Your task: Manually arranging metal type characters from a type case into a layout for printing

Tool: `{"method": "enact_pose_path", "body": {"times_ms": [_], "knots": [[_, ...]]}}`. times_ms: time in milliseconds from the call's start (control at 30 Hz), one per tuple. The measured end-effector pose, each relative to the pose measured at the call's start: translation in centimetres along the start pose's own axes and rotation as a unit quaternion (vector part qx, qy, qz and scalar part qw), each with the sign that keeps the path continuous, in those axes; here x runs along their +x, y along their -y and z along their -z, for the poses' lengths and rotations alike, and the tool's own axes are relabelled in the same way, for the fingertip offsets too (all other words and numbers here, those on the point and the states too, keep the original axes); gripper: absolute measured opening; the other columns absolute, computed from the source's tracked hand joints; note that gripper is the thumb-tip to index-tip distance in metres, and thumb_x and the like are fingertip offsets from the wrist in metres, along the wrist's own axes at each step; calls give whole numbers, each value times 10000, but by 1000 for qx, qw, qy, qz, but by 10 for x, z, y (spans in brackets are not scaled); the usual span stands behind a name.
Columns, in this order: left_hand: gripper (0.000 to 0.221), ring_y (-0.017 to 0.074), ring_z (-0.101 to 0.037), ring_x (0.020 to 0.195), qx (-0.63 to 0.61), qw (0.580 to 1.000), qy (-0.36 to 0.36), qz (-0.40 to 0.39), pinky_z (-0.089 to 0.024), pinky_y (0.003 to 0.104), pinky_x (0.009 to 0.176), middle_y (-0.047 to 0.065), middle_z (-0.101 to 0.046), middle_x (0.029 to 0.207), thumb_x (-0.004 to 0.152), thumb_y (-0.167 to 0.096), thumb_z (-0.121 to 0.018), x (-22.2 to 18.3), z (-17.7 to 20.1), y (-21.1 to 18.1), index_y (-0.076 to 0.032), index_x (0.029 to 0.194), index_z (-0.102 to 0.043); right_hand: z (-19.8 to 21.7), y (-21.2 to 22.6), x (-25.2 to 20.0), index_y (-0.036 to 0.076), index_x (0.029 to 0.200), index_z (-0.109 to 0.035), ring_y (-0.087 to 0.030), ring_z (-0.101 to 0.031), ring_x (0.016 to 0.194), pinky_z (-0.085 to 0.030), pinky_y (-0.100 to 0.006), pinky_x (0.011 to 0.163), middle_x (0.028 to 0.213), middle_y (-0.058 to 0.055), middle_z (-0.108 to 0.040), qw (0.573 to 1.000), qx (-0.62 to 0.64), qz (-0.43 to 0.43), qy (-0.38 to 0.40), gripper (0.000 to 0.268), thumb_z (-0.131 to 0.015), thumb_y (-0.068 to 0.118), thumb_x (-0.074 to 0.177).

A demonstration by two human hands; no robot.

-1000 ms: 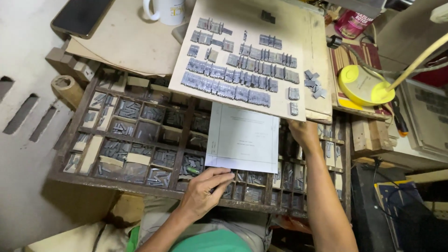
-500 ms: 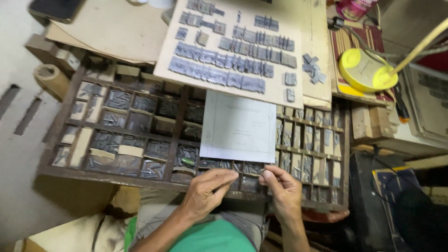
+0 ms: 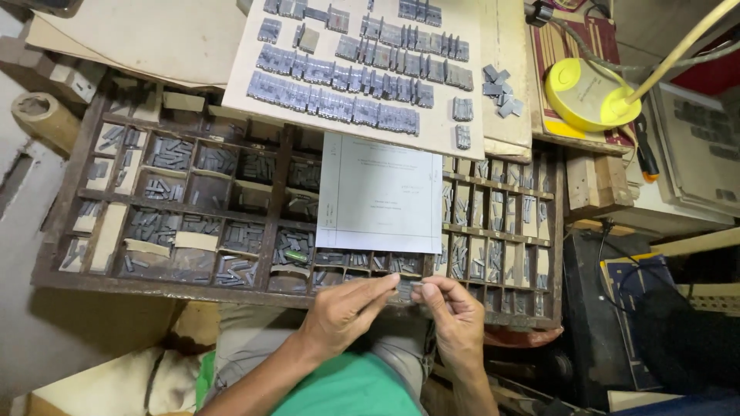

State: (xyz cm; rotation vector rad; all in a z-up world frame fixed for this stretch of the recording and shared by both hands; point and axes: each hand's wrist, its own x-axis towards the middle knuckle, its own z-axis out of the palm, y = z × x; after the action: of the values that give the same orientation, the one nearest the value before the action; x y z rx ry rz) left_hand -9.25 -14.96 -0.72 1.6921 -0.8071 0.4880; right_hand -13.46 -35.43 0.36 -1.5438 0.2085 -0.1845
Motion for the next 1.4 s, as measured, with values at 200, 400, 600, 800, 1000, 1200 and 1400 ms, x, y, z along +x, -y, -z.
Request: {"method": "enact_pose_path", "body": {"times_ms": [200, 400, 600, 800, 1000, 1200, 1400], "knots": [[328, 255, -777, 1122, 57, 990, 61, -114, -652, 302, 840, 173, -730, 1281, 997, 52, -597, 5, 5, -1, 33, 1323, -630, -18, -7, -12, -26, 910, -771, -189, -714, 745, -609, -303, 723, 866, -152, -794, 996, 42, -70, -25, 168, -739, 140, 909], [432, 335, -818, 930, 61, 992, 73, -81, -724, 296, 782, 249, -764, 1124, 855, 67, -812, -19, -14, 30, 34, 1260, -666, -6, 29, 7, -1, 1100, -776, -219, -701, 814, -644, -303, 693, 1031, -157, -743, 987, -129, -69, 73, 417, -555, 334, 985], [418, 300, -748, 1007, -10, 997, 80, 14, -651, 339, 973, 191, -717, 1167, 838, 143, -685, -6, -4, 28, -11, 1227, -694, 63, -22, 113, 175, 1362, -656, -159, -547, 822, -526, -301, 789, 867, -22, -583, 863, -485, 143, 0, 369, -600, 136, 999], [388, 292, -758, 1001, 6, 998, 56, 29, -648, 291, 964, 218, -745, 1138, 847, 100, -697, -10, -7, 34, 4, 1223, -703, 29, 33, 139, 165, 1259, -741, -182, -644, 746, -623, -309, 670, 945, -22, -630, 798, -598, 11, 67, 287, -642, 115, 995], [336, 244, -771, 999, 17, 997, 14, 71, -646, 275, 968, 159, -762, 1121, 831, 46, -773, -1, -6, 23, -36, 1156, -755, 28, 56, 137, 108, 1066, -716, -216, -731, 1046, -617, -364, 990, 1171, -85, -740, 870, -484, -24, 97, 128, -647, 63, 968], [349, 247, -793, 968, 7, 998, -6, 58, -663, 282, 933, 151, -790, 1084, 832, 45, -763, -12, -9, 35, -69, 1162, -741, 38, 50, 84, -6, 996, -741, -204, -680, 786, -610, -308, 753, 886, -129, -729, 992, -112, -52, 11, 82, -701, 1, 925], [322, 215, -806, 993, -43, 990, -60, 116, -692, 324, 929, 96, -799, 1096, 877, -77, -803, 3, -4, 15, -60, 1192, -738, 25, 48, 40, -45, 1093, -750, -201, -754, 776, -657, -298, 761, 907, -157, -791, 998, -50, -7, -28, 207, -732, 27, 899]]}}
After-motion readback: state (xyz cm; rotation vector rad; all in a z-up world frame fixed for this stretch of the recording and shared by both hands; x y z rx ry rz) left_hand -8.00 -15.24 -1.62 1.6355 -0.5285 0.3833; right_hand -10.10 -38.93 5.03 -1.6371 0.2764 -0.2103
